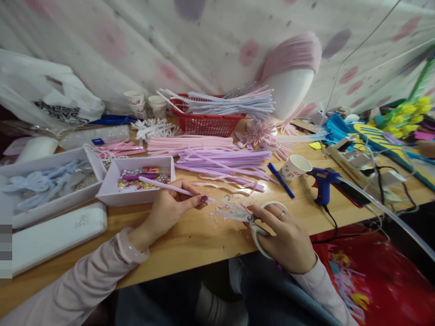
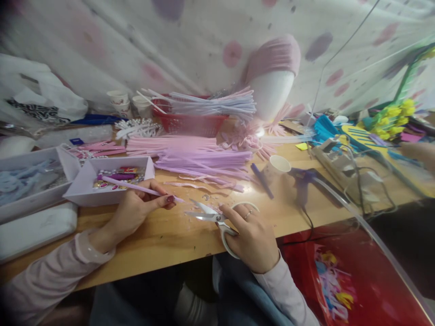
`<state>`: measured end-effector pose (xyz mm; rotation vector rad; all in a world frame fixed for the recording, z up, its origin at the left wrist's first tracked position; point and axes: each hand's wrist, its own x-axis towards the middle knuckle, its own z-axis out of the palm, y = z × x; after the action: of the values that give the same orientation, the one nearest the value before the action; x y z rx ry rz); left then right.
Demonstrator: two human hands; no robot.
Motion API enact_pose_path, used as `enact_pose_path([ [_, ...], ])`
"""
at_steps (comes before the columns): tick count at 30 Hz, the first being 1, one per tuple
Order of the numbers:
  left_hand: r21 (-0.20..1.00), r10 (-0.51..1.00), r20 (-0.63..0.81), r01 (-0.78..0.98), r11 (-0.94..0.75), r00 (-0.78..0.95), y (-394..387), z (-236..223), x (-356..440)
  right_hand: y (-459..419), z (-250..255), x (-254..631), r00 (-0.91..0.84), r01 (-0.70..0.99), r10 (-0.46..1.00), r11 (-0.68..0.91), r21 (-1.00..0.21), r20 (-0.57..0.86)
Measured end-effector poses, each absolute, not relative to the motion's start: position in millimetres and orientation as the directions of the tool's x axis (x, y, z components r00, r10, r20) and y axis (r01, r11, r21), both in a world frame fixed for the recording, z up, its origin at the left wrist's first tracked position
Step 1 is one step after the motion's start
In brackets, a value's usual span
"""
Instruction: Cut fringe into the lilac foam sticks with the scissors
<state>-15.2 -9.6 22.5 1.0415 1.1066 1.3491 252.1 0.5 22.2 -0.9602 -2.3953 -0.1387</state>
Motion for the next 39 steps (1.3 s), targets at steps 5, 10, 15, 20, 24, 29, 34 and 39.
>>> enact_pose_path([
  [5, 0.981, 1.000, -0.004, -0.193, 0.002, -0.006, -10.0, 23.1, -16.1, 1.7, 21.1, 250.9, -0.574, 0.658, 0.625, 0.737, -0.157, 0.529],
  [10, 0.973, 0.998, 0.017, -0.231, -0.002, 0.060, -10.2, 22.4, -17.4, -1.6, 16.3, 252.4, -0.536, 0.644, 0.673, 0.717, -0.268, 0.511],
  [15, 0.958, 0.994, 0.025, -0.287, 0.005, 0.103, -10.5, 18.1, -19.5, -4.9, 15.2, 254.0, -0.523, 0.657, 0.696, 0.697, -0.287, 0.493],
  [20, 0.962, 0.991, 0.070, -0.271, -0.036, 0.118, -9.7, 19.2, -20.7, -4.6, 17.8, 254.8, -0.518, 0.640, 0.720, 0.685, -0.349, 0.462],
  [24, 0.965, 0.989, 0.088, -0.256, -0.055, 0.122, -9.0, 21.2, -21.1, -3.6, 19.1, 255.0, -0.538, 0.635, 0.707, 0.698, -0.331, 0.459],
  [29, 0.967, 0.988, 0.091, -0.246, -0.058, 0.123, -8.7, 19.3, -21.2, -3.6, 18.8, 254.0, -0.541, 0.623, 0.700, 0.706, -0.338, 0.465],
  [34, 0.969, 0.989, 0.083, -0.240, -0.053, 0.118, -9.0, 18.3, -21.2, -5.0, 18.7, 254.1, -0.533, 0.586, 0.701, 0.710, -0.392, 0.473],
  [39, 0.964, 0.989, 0.079, -0.263, -0.044, 0.125, -8.7, 17.1, -22.2, -5.8, 20.6, 254.0, -0.529, 0.578, 0.682, 0.725, -0.373, 0.506],
])
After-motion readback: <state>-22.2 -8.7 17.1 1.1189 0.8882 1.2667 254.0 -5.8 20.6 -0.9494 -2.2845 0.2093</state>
